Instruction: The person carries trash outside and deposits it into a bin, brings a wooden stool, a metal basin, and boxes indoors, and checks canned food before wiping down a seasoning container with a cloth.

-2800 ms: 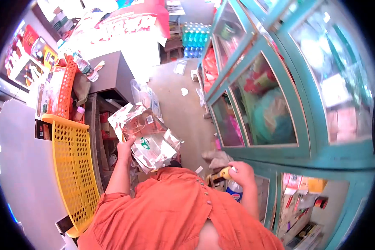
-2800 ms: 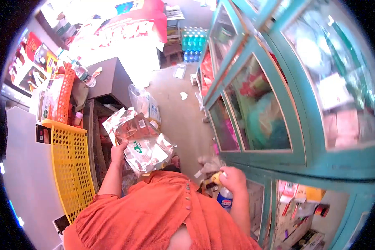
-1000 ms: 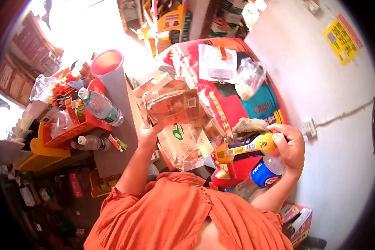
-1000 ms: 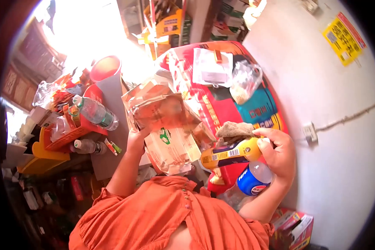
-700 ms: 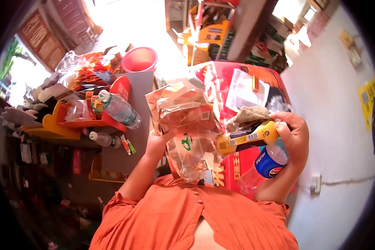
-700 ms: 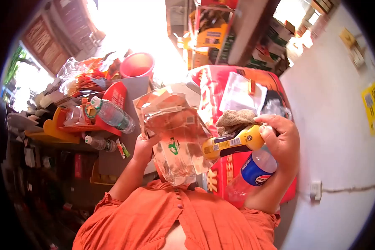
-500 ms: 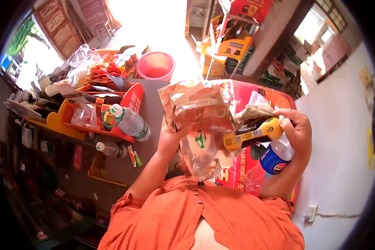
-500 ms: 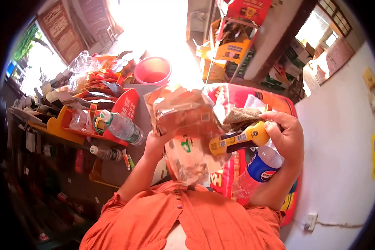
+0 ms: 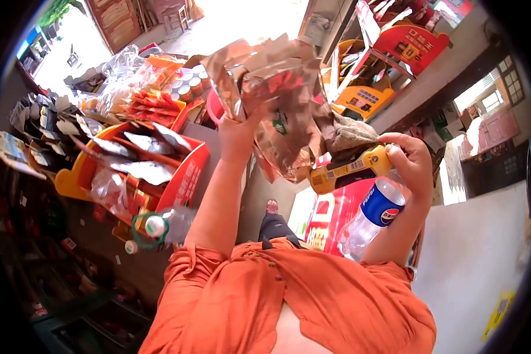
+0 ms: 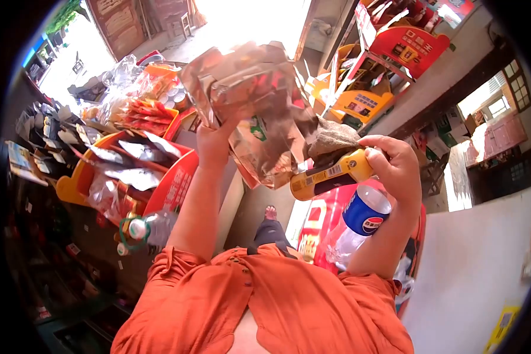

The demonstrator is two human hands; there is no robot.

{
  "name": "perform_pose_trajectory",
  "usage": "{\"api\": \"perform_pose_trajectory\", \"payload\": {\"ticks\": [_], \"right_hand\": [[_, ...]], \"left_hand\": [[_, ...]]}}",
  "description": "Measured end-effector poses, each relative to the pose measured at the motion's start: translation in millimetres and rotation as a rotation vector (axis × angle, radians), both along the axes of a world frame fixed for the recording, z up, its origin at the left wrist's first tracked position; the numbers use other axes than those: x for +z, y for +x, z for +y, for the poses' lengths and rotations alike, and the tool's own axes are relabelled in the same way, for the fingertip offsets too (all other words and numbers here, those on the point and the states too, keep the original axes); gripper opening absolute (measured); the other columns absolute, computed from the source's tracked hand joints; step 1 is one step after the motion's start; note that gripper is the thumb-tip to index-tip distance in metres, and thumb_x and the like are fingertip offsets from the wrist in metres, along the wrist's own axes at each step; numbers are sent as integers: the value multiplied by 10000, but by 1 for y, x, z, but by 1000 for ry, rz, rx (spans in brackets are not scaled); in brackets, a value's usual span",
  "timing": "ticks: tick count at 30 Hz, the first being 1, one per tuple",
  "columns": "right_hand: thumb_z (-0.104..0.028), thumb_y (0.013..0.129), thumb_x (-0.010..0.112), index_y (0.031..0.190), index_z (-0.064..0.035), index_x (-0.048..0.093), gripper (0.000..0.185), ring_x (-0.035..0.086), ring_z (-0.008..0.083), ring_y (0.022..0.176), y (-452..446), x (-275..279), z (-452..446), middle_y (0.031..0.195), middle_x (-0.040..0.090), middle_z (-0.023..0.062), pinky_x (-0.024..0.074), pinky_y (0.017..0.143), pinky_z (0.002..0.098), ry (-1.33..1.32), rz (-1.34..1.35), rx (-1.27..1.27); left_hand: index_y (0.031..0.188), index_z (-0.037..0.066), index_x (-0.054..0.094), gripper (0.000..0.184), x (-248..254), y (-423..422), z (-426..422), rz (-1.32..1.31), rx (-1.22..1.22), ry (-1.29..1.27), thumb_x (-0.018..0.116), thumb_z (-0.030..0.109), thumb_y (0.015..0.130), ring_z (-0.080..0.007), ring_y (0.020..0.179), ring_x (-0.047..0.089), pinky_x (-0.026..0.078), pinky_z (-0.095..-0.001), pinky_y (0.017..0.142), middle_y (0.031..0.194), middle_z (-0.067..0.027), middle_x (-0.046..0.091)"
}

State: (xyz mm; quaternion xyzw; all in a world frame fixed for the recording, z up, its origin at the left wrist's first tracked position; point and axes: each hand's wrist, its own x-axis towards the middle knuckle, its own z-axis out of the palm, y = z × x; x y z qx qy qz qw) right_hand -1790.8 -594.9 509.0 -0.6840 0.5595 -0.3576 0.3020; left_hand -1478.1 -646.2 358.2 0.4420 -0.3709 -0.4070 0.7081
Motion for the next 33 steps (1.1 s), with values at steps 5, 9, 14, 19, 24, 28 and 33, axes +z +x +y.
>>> {"api": "perform_pose_trajectory", "payload": {"ticks": [5, 9, 14, 19, 24, 28, 33], "right_hand": [[-121, 788, 560, 951, 35, 694, 263, 608, 118, 699, -13, -13, -113, 761, 652, 80, 489, 661, 256, -41, 104, 120], [-145, 785, 569, 964, 16, 693, 270, 635, 185, 683, -10, -27, -203, 737, 647, 126, 493, 660, 286, -24, 196, 258], [-190, 786, 581, 936, -20, 710, 261, 632, 239, 649, 40, -33, -269, 707, 626, 151, 489, 634, 335, 18, 333, 393], [-158, 762, 601, 952, -53, 722, 248, 628, 215, 607, 104, -36, -314, 727, 647, 156, 497, 586, 308, -96, 299, 616], [-150, 775, 611, 983, -50, 716, 254, 531, 149, 527, 149, -35, -370, 612, 562, 92, 445, 524, 297, -44, 259, 664], [-87, 811, 584, 946, -13, 692, 187, 437, 56, 534, 138, -50, -442, 595, 471, -10, 375, 510, 236, 19, 233, 651], [-229, 789, 674, 880, -15, 657, 233, 536, 164, 622, 105, -104, -572, 659, 547, 76, 442, 592, 314, -8, 217, 541]], "left_hand": [[1063, -3, 661, 267, 15, 18, -86, 80, 123, -78, 732, 40, 808, -120, 813, 613, 492, -257, 752, 951, -32, 661], [1063, -27, 635, 247, 26, 59, -141, 225, 454, -72, 703, 62, 843, -161, 852, 640, 532, -296, 728, 998, -59, 646], [1138, -49, 622, 353, 55, 106, -161, 373, 515, -122, 731, 101, 838, -206, 956, 647, 569, -334, 767, 1119, -82, 633], [1175, -72, 599, 378, 58, 134, -177, 320, 686, -156, 633, 212, 927, -232, 993, 654, 554, -350, 823, 1103, -120, 656], [1173, -65, 605, 400, 39, 156, -193, 370, 689, -113, 623, 255, 934, -226, 999, 655, 540, -348, 841, 1104, -122, 660], [1157, -48, 614, 392, 22, 156, -217, 333, 716, -85, 625, 274, 934, -216, 993, 655, 537, -346, 843, 1095, -109, 663], [1211, -30, 569, 432, -4, 142, -271, 409, 820, -91, 615, 303, 939, -225, 1017, 640, 531, -380, 856, 1145, -105, 638]]}}
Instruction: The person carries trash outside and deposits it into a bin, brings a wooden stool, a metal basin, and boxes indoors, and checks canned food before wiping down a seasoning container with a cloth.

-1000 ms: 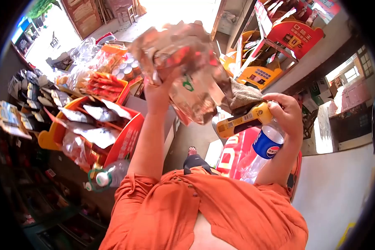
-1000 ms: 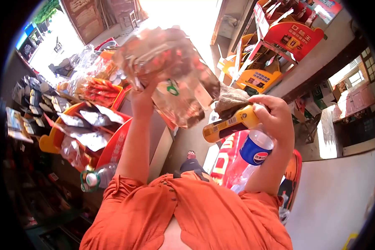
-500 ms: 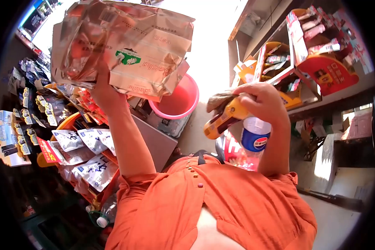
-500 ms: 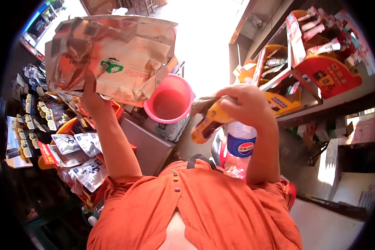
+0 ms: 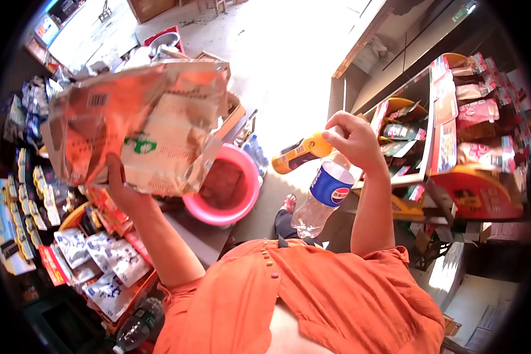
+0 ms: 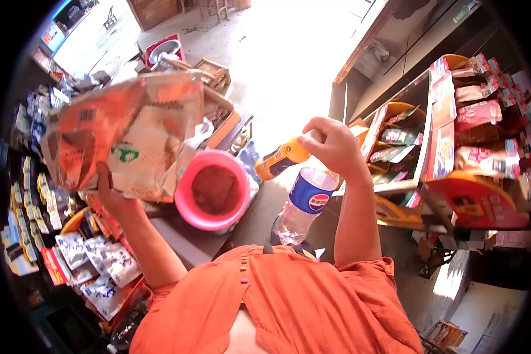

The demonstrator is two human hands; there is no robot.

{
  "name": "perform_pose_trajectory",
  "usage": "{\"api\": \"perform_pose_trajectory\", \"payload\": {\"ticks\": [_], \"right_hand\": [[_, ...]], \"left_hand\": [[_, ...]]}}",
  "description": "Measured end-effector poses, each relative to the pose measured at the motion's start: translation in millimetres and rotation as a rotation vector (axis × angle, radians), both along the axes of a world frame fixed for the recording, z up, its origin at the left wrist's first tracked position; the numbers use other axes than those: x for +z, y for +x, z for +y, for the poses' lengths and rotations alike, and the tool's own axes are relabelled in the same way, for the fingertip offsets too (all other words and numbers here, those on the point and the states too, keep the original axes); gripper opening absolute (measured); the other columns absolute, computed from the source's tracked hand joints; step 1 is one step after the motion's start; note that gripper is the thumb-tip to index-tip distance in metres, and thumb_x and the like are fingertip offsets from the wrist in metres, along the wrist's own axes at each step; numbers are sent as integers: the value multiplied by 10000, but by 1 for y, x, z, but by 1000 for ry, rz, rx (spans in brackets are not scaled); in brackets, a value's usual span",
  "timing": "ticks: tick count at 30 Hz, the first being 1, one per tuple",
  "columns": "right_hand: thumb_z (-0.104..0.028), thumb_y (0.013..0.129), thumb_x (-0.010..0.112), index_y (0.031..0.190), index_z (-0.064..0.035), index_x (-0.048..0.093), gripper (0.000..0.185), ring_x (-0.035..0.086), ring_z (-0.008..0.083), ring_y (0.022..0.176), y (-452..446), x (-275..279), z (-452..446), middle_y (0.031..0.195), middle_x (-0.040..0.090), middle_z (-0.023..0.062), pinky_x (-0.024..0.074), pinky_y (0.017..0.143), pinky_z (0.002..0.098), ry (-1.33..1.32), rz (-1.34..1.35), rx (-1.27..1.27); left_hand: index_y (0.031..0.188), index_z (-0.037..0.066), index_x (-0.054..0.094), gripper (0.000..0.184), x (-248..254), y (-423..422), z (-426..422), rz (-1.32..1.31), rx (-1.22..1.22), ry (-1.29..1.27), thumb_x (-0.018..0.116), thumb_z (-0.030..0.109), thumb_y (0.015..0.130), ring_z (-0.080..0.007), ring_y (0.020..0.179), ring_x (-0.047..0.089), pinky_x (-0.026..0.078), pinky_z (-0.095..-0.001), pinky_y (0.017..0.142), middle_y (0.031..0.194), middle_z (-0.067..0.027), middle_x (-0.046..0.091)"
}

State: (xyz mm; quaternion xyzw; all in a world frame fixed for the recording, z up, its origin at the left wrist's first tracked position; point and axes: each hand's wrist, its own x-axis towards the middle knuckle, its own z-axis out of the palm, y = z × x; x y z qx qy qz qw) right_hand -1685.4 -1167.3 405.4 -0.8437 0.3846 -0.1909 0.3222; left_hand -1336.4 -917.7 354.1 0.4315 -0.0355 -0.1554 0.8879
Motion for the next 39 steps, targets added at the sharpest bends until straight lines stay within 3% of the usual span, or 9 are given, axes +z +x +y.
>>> {"api": "perform_pose_trajectory", "payload": {"ticks": [3, 15, 17, 21, 23, 27, 33, 35, 39], "right_hand": [[-283, 770, 689, 879, -5, 654, 301, 587, 242, 710, -23, -25, -80, 731, 593, 127, 474, 666, 356, 46, 63, -39], [-228, 867, 647, 937, -53, 654, 189, 462, 51, 549, -22, -116, -336, 698, 552, -11, 369, 474, 210, 662, -378, -247], [-203, 865, 653, 908, -36, 638, 174, 472, 47, 549, -27, -142, -388, 687, 547, -11, 366, 453, 222, 565, -331, -269], [-187, 805, 676, 832, -25, 613, 177, 544, 96, 613, -70, -191, -501, 675, 569, 21, 460, 567, 262, 78, -60, -244], [-278, 789, 652, 871, -68, 581, 236, 635, 292, 689, -89, -194, -527, 771, 641, 122, 505, 643, 394, -219, 335, -363], [-289, 777, 656, 903, -59, 569, 276, 639, 357, 778, -132, -225, -563, 833, 649, 167, 511, 694, 428, -240, 447, -509], [-205, 712, 688, 851, -24, 637, 234, 655, 311, 779, -162, -275, -614, 845, 670, 174, 522, 746, 387, 83, 470, -798], [-243, 711, 659, 868, -27, 624, 269, 658, 344, 800, -176, -314, -658, 872, 672, 194, 517, 749, 416, 47, 544, -801], [-192, 738, 679, 857, -49, 580, 211, 640, 315, 750, -108, -279, -775, 840, 656, 154, 511, 715, 404, 58, 503, -699]], "left_hand": [[1206, 1, 584, 412, 1, -29, -51, 35, -12, 55, 570, 334, 963, -225, 1060, 619, 503, -393, 902, 1179, -91, 631], [1145, 54, 617, 361, -38, -37, -182, 168, 61, 64, 595, 352, 942, -219, 997, 636, 519, -373, 850, 1103, -78, 651], [1146, 50, 616, 338, -46, -24, -195, 144, -64, 36, 626, 308, 928, -205, 971, 635, 516, -358, 828, 1082, -72, 648], [1146, 45, 609, 383, -65, 19, -236, -51, 152, 175, 620, 357, 923, -222, 989, 623, 499, -371, 850, 1081, -84, 654], [1116, 56, 612, 329, -48, 22, -295, 33, 195, 127, 728, 197, 842, -171, 923, 614, 489, -322, 833, 1025, -30, 632], [1145, 73, 596, 369, -48, 52, -388, -72, 172, 146, 744, 166, 821, -147, 937, 594, 477, -316, 846, 1033, -14, 619], [1232, 66, 572, 437, -63, 82, -515, -123, 157, 289, 711, 244, 858, -159, 1009, 598, 468, -313, 883, 1085, -22, 621], [1139, 64, 631, 353, -48, 74, -558, 154, 127, 270, 708, 266, 859, -156, 970, 619, 474, -316, 848, 1048, -28, 644], [1246, 45, 569, 454, -78, 108, -615, 180, 128, 192, 684, 269, 868, -194, 1018, 610, 468, -335, 893, 1112, -61, 630]]}}
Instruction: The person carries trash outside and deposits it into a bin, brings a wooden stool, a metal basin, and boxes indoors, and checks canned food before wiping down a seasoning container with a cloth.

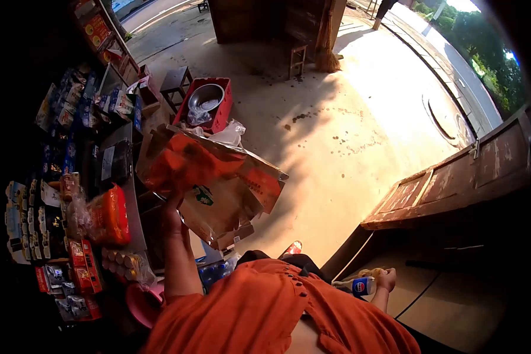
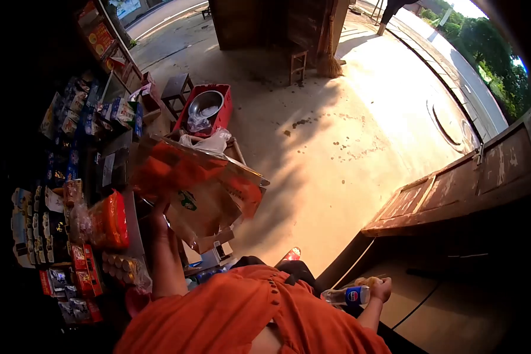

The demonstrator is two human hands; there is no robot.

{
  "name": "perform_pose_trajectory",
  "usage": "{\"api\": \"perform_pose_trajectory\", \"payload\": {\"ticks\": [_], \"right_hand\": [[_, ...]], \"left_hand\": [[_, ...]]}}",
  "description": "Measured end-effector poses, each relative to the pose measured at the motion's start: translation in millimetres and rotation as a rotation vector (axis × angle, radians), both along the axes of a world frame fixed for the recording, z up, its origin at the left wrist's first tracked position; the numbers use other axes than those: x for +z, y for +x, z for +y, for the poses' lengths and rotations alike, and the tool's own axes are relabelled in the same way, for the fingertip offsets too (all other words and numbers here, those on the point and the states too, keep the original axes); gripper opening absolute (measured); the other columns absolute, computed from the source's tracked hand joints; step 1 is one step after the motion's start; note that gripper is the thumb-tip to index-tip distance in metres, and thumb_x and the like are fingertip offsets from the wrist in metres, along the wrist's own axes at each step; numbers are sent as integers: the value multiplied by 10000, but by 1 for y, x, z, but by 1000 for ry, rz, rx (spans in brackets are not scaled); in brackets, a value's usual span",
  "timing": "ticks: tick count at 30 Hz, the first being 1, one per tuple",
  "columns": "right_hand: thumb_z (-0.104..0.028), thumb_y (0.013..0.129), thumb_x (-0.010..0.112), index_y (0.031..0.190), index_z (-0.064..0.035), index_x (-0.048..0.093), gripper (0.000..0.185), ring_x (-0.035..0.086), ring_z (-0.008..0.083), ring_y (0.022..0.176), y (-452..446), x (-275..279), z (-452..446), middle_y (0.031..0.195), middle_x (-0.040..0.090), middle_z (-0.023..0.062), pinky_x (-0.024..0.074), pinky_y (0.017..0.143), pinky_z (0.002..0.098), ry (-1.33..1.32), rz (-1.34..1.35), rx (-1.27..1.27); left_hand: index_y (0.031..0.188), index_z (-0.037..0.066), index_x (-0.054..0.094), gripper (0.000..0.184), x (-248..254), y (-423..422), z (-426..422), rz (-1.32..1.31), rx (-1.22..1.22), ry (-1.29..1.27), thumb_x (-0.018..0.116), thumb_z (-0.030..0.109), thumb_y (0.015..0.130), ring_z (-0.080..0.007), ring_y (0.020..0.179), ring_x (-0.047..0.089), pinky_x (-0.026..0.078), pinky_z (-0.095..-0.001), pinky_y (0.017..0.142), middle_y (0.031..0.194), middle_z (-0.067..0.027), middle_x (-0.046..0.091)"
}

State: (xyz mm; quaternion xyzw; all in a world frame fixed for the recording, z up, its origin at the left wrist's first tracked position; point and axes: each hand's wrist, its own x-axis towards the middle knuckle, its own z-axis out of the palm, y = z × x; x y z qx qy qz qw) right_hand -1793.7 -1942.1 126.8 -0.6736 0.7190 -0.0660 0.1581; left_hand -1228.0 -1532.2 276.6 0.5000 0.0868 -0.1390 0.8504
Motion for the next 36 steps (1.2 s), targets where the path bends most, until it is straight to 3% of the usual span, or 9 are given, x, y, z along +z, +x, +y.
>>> {"api": "perform_pose_trajectory", "payload": {"ticks": [10, 14, 15, 16, 18, 20, 22, 29, 36], "right_hand": [[-167, 763, 673, 849, -51, 537, 198, 588, 296, 645, 397, 100, -196, 714, 587, 125, 482, 607, 400, -330, -355, 638], [-148, 774, 662, 843, -68, 537, 164, 595, 351, 637, 575, 156, -157, 713, 594, 158, 485, 583, 408, -411, -678, 1137], [-145, 772, 666, 843, -67, 538, 166, 602, 349, 628, 611, 171, -146, 697, 598, 150, 488, 575, 407, -305, -700, 1168], [-141, 769, 670, 842, -66, 538, 168, 609, 348, 619, 635, 182, -145, 682, 601, 143, 491, 567, 405, -179, -705, 1206], [-140, 766, 675, 842, -65, 539, 173, 613, 343, 609, 683, 193, -175, 670, 603, 138, 492, 560, 404, -197, -637, 1228], [-142, 754, 683, 820, -73, 522, 187, 618, 330, 628, 727, 197, -203, 683, 603, 126, 488, 565, 422, -181, -658, 1224], [-127, 760, 677, 827, -74, 531, 169, 613, 321, 620, 762, 204, -234, 693, 600, 118, 487, 571, 412, -147, -621, 1183], [-97, 809, 596, 820, -25, 556, 83, 564, 255, 696, 881, 170, -407, 766, 589, 119, 474, 670, 370, -261, -576, 1077], [-168, 784, 608, 855, -48, 578, 143, 623, 323, 734, 1089, 145, -509, 807, 632, 149, 505, 679, 401, -173, -419, 1261]], "left_hand": [[1379, 82, 442, 620, -6, 85, -144, -350, -131, 316, 684, 96, 809, -156, 1052, 559, 429, -311, 940, 1181, -29, 590], [1408, 94, 406, 647, -56, 148, -234, -286, -289, 365, 669, 45, 818, -138, 1019, 555, 452, -295, 894, 1180, -27, 570], [1421, 89, 383, 669, -140, 186, -248, -534, -314, 559, 667, 29, 818, -180, 1059, 570, 463, -312, 895, 1239, -58, 554], [1418, 76, 382, 640, -59, 179, -292, -148, -311, 273, 661, 108, 843, -248, 1152, 562, 461, -337, 931, 1341, -114, 515], [1383, 46, 411, 592, -125, 238, -310, -279, -381, 254, 649, 192, 861, -268, 1167, 562, 466, -352, 930, 1353, -149, 513], [1280, 6, 508, 509, -23, 262, -353, -303, -287, 302, 652, 259, 863, -254, 1053, 613, 483, -357, 871, 1218, -153, 605], [1169, 8, 602, 407, 28, 300, -382, -67, -474, 811, 695, 218, 833, -224, 929, 640, 490, -356, 811, 1040, -118, 674], [1196, -1, 558, 465, -52, 453, -451, -114, -151, 82, 727, 196, 811, -157, 976, 576, 432, -322, 919, 1050, -48, 626], [1203, 114, 595, 424, -84, 558, -413, 121, 356, 165, 748, 209, 819, -100, 987, 578, 455, -266, 862, 1082, 6, 615]]}}
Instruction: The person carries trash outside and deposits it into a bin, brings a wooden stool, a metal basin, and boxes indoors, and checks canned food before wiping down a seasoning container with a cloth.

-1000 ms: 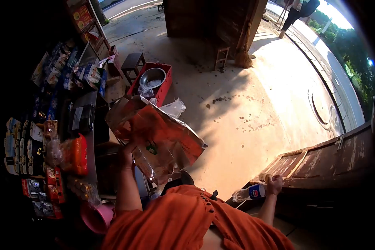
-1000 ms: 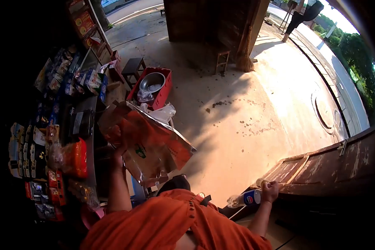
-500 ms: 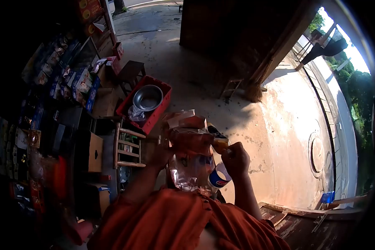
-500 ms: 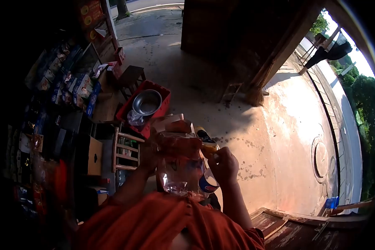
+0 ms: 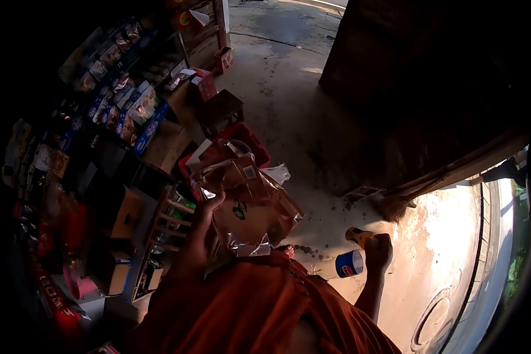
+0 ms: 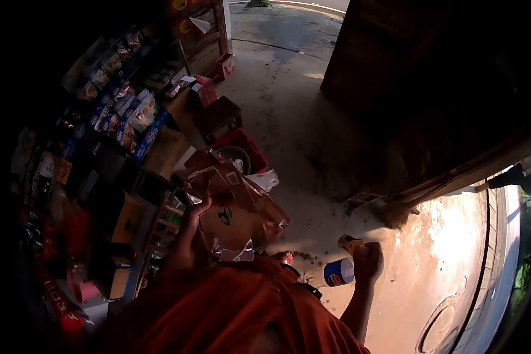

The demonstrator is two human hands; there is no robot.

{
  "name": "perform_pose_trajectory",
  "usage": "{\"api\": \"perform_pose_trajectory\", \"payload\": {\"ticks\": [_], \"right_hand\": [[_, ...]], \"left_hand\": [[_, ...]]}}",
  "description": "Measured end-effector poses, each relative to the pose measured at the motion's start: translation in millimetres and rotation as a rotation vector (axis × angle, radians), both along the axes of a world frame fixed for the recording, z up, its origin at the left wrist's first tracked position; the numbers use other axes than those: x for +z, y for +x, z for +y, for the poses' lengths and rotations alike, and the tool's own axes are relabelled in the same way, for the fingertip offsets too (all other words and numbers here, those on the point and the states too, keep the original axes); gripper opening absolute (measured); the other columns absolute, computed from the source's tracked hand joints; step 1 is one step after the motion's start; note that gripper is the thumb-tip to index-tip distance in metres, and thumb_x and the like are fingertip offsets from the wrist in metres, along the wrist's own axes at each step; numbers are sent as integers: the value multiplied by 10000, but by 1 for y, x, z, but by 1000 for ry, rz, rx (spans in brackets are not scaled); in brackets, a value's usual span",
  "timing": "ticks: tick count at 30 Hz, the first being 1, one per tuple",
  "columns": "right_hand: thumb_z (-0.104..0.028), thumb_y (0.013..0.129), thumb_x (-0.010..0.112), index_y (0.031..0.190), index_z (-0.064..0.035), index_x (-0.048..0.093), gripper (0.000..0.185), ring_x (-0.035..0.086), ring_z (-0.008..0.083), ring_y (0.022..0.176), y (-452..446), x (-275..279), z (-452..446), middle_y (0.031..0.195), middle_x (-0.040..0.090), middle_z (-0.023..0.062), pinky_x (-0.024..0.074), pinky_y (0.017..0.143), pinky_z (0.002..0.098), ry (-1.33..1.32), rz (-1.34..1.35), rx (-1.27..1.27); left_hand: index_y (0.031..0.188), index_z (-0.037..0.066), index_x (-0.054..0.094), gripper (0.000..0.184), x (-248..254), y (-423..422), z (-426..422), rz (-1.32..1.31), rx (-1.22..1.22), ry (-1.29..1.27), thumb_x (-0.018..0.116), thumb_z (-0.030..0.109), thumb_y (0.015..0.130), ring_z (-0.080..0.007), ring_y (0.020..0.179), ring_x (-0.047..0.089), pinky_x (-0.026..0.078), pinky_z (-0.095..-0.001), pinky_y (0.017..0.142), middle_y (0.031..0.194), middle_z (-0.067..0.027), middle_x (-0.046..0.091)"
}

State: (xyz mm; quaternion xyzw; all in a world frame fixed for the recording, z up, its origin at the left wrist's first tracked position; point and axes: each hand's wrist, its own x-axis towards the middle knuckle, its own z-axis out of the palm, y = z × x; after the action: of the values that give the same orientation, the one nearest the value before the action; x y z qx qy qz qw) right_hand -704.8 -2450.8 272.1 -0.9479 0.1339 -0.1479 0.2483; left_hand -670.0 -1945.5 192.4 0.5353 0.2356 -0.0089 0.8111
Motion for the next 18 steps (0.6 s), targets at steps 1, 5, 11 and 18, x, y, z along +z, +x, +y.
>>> {"api": "perform_pose_trajectory", "payload": {"ticks": [1, 5, 11, 18], "right_hand": [[-191, 775, 601, 859, -62, 579, 155, 632, 345, 755, 33, 1, -5, 818, 643, 158, 508, 678, 415, -18, -13, 56], [-211, 777, 602, 865, -66, 586, 171, 624, 354, 742, 162, -20, -32, 803, 632, 169, 496, 661, 429, -7, -5, 151], [-260, 760, 623, 852, -69, 578, 216, 619, 349, 718, 318, -69, -76, 781, 628, 159, 487, 657, 451, -70, 157, 107], [-280, 708, 622, 877, -64, 552, 284, 628, 392, 793, 426, -127, -131, 838, 638, 192, 484, 703, 487, -175, 481, -156]], "left_hand": [[1214, 117, 588, 428, 16, 8, -3, -4, 80, -5, 743, 203, 824, -100, 999, 577, 450, -259, 878, 1092, 9, 611], [1234, 131, 572, 427, 42, 41, -7, -53, 362, -253, 719, 217, 842, -160, 1049, 589, 453, -316, 922, 1163, -18, 611], [1176, 90, 610, 361, -29, 132, 46, -44, 561, -73, 675, 272, 871, -198, 1011, 623, 478, -328, 898, 1074, -45, 656], [1111, 75, 632, 313, 19, 347, 25, 1, 558, -227, 712, 209, 839, -205, 912, 655, 524, -343, 824, 1007, -57, 672]]}}
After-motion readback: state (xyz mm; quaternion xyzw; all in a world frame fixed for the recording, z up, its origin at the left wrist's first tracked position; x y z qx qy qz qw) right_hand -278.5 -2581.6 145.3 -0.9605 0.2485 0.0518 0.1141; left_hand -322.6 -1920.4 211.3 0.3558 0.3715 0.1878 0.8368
